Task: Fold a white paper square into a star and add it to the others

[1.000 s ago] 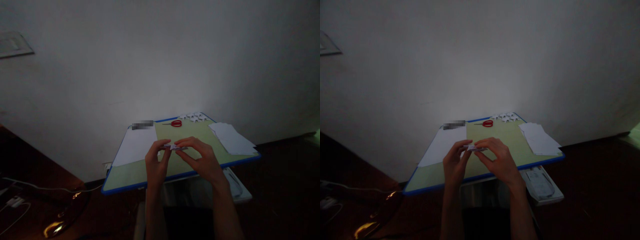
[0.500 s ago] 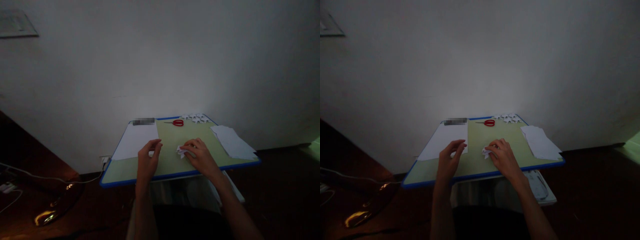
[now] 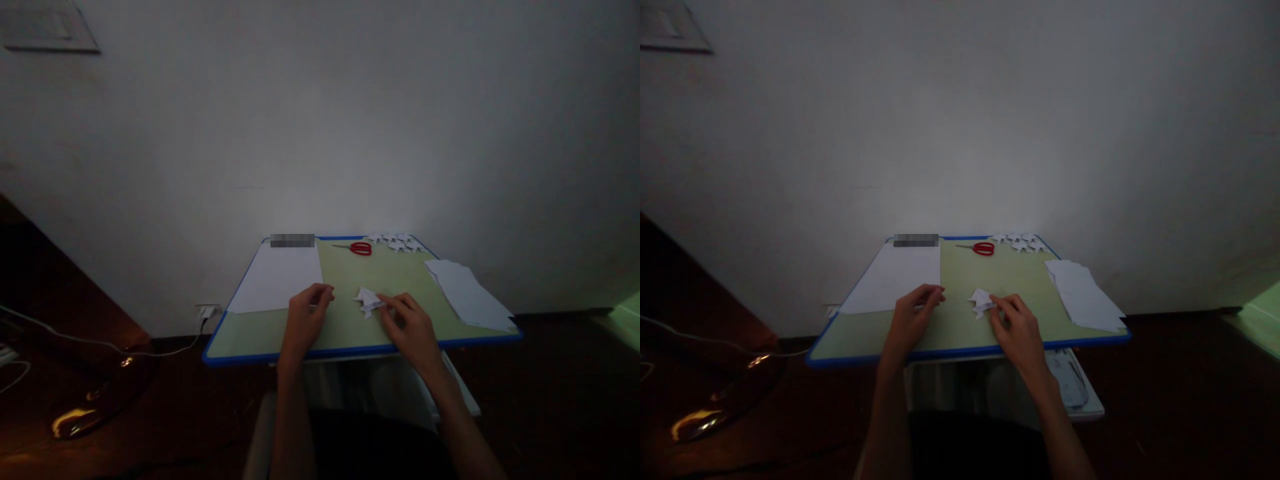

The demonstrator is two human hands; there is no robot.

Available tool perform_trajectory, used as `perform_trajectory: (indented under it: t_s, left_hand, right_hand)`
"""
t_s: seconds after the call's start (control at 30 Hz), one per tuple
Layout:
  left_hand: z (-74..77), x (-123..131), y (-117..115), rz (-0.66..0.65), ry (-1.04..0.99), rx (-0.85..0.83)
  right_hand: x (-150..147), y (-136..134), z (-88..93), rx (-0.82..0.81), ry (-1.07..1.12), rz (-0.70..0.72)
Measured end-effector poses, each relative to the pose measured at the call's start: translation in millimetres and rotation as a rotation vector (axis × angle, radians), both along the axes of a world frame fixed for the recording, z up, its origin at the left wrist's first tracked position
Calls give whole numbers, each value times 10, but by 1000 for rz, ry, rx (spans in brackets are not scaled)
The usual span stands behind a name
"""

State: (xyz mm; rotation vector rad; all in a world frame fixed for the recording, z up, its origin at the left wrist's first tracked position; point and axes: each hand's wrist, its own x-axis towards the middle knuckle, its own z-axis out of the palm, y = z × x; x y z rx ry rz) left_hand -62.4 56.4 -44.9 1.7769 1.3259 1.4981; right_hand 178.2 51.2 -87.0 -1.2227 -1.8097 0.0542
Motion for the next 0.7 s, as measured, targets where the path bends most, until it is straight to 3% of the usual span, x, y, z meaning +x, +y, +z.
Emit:
perform_trajectory:
  t_s: [0.23, 0.7]
  left_hand:
    - [-29, 2, -2, -41, 98, -45]
    - [-45, 11, 16, -41, 188, -72]
  right_hand:
    - [-44, -47, -23, -45, -162, -33]
    - [-10, -136, -69, 58, -342, 7]
